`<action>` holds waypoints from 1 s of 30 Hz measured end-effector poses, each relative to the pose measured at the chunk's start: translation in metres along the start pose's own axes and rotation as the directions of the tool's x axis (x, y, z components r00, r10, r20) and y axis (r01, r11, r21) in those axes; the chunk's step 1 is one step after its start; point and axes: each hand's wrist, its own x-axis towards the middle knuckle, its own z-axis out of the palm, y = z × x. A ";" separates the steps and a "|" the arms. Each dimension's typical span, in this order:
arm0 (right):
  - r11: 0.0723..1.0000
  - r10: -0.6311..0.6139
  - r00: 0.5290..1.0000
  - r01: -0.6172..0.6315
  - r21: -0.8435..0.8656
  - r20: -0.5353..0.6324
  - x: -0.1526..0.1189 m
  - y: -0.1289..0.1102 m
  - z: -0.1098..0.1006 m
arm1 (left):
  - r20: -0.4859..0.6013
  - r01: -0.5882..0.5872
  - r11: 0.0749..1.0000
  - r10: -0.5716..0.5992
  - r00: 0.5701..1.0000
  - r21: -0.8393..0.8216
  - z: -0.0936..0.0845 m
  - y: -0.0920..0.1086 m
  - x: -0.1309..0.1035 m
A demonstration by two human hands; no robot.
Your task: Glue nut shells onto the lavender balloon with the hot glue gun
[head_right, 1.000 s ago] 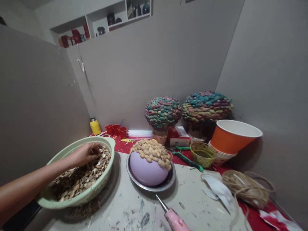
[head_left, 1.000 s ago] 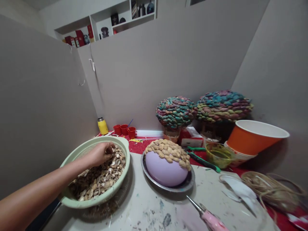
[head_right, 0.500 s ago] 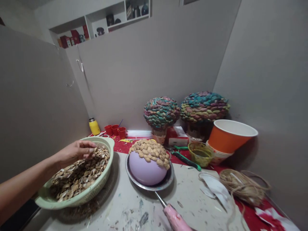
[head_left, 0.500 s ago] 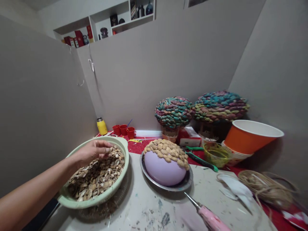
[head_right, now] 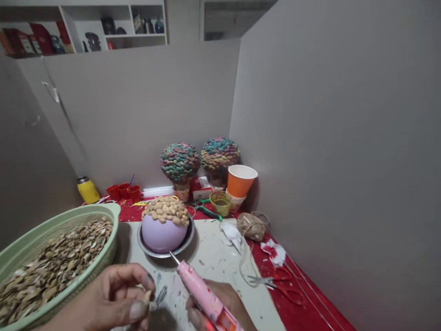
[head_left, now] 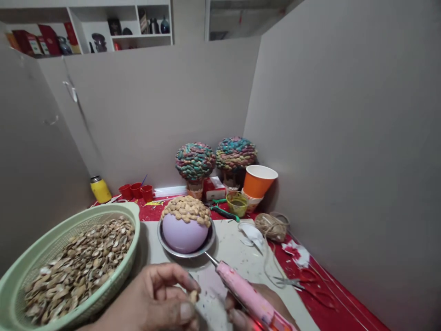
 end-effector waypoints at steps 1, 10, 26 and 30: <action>1.000 -0.010 1.000 0.009 -0.007 -0.010 0.001 0.002 0.002 | 0.015 -0.003 1.000 0.003 1.000 -0.028 0.005 -0.005 0.008; 0.999 0.005 0.993 -0.011 -0.051 -0.117 0.005 -0.018 -0.016 | -0.080 -0.050 0.982 0.036 0.996 -0.183 0.010 -0.009 0.055; 0.992 -0.071 0.997 0.070 -0.106 -0.005 0.004 -0.012 -0.014 | -0.053 -0.009 0.975 -0.003 0.999 -0.222 -0.013 -0.014 0.055; 0.987 -0.071 0.997 0.072 -0.146 0.011 0.004 -0.025 -0.016 | -0.066 -0.029 0.977 0.015 0.998 -0.209 -0.015 -0.018 0.055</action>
